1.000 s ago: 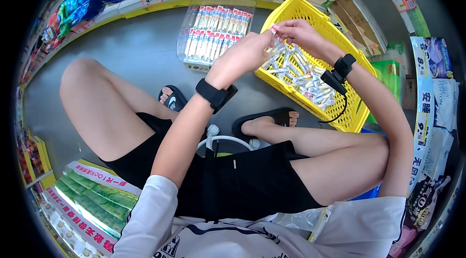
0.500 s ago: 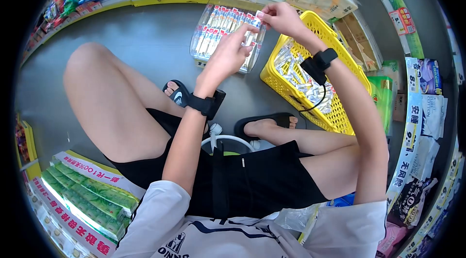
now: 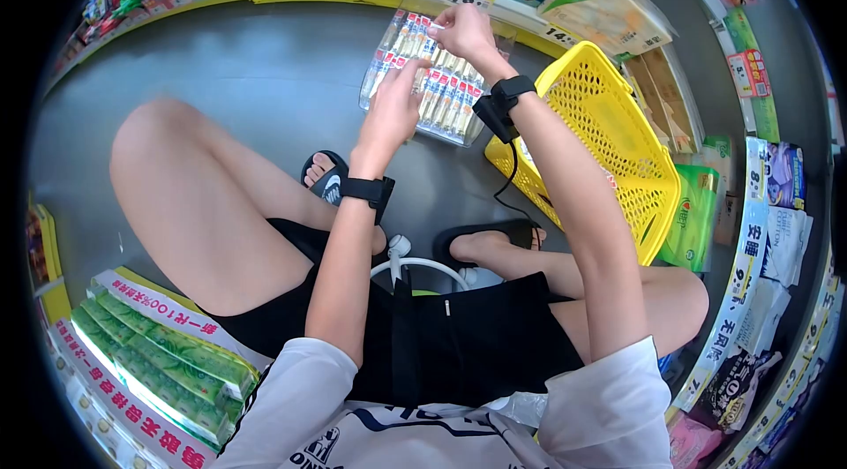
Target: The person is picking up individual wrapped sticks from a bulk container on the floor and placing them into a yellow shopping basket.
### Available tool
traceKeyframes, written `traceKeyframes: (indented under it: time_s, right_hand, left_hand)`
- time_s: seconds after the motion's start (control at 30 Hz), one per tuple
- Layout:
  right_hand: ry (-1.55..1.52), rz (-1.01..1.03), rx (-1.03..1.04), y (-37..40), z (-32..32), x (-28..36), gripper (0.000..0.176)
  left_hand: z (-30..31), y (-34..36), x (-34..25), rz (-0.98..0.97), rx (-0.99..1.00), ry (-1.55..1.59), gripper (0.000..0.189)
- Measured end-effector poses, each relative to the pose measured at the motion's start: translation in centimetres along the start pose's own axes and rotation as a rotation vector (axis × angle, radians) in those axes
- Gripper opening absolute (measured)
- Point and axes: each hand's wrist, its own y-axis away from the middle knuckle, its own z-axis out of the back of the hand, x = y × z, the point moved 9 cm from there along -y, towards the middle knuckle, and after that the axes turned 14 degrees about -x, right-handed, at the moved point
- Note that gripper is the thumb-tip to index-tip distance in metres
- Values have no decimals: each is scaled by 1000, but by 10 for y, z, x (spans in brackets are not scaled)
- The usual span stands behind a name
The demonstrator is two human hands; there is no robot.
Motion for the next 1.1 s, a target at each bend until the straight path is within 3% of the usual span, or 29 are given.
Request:
traceKeyframes:
  time_s: [0.1,0.13,0.23,0.43,0.5,0.67,0.83,1.1]
  right_hand:
    - [9,-18,-167,-5,-4,-4,26]
    - [-21,-76,-191,-7,-6,-10,24]
    - [-10,-165,-300,-20,-12,-32,24]
    - [-78,-307,-291,-53,-43,-76,21]
    - [-152,-396,-287,-66,-64,-94,23]
    - [-207,-436,-372,-73,-92,-99,23]
    - [-368,-684,-425,-65,-115,-110,25]
    - [-398,-606,-360,-81,-139,-110,19]
  left_hand:
    - [-11,7,16,-52,-40,-174,49]
    - [-20,11,23,20,32,-195,49]
    - [-37,13,24,-14,46,-211,51]
    - [-66,-5,44,-48,97,-307,58]
    - [-69,-16,48,-113,32,-337,58]
    - [-80,-37,75,-113,39,-521,62]
    - [-85,-44,94,-84,78,-510,64]
    - [-92,-46,108,-113,11,-587,65]
